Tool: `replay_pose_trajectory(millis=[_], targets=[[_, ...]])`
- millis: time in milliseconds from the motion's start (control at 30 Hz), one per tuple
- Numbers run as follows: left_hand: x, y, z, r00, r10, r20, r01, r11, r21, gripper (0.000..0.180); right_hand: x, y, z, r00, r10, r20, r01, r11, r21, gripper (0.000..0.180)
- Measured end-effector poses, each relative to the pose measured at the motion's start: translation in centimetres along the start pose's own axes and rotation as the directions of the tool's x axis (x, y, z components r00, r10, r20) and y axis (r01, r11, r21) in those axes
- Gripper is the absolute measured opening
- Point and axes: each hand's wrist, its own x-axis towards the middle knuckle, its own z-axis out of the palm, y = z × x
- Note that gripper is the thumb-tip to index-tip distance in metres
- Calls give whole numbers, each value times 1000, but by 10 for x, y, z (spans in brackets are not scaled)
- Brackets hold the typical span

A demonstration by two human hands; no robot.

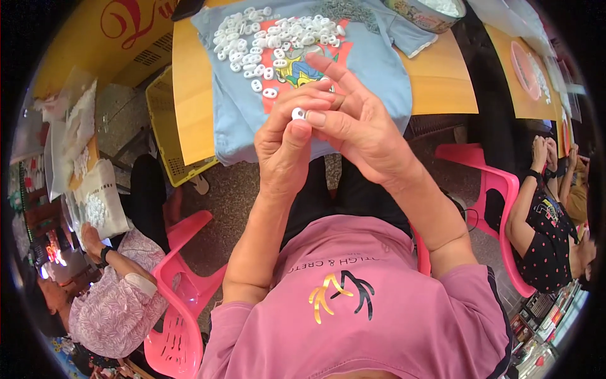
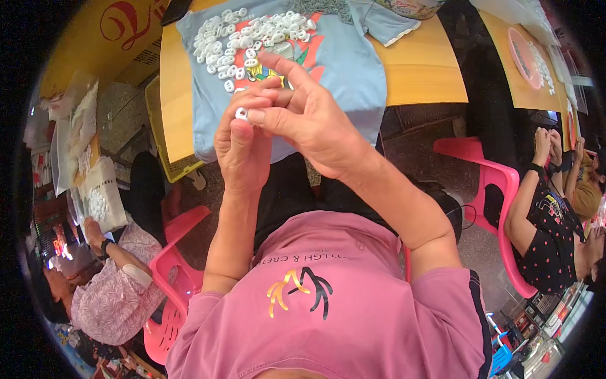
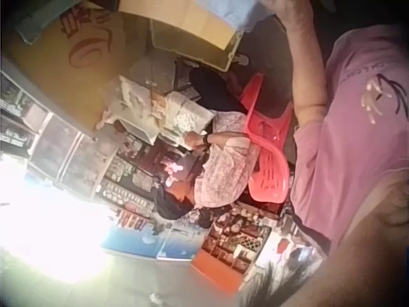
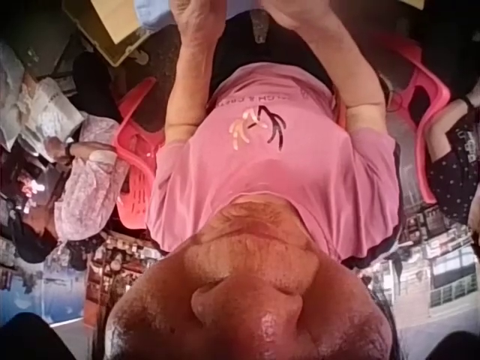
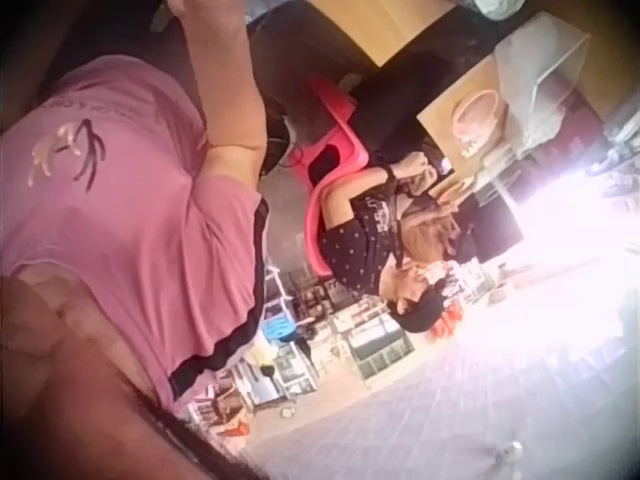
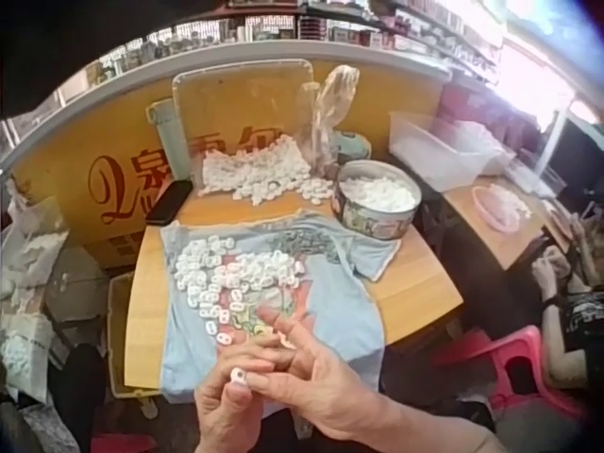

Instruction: Sorting and inspecting small white plastic buttons on top of a blue t-shirt.

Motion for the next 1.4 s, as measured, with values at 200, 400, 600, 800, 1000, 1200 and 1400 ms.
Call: replay_pose_trajectory(millis=[200, 400, 600, 800, 1000, 1200, 1400], targets=[[-1, -1, 2, 998, 27, -51, -26, 999, 30, 33, -5, 16, 10, 990, -127, -55, 132, 986, 102, 67], [2, -3, -2, 998, 12, -54, -8, 997, 72, 32, -3, 20, 8, 989, -119, -84, 122, 992, 40, 67], [0, 31, -16, 974, -23, -223, 74, 972, 224, 32, 3, 2, -11, 995, -91, -30, 74, 930, -360, 49], [5, 97, -105, 883, 138, -449, 246, 677, 693, 30, 21, -35, -89, 900, -422, -111, 98, 442, -892, 21], [-14, 123, -250, 817, 148, -558, 459, 418, 784, 44, 43, -44, -100, 836, -523, 164, 143, -81, -986, 13], [-3, 104, -198, 857, 275, -436, 350, 310, 884, 44, 66, -37, -96, 813, -504, 293, 112, -360, -926, 15], [8, 78, -105, 946, 279, -164, 71, 316, 946, 32, 86, -27, -100, 827, -513, 231, -24, -443, -896, 22]])
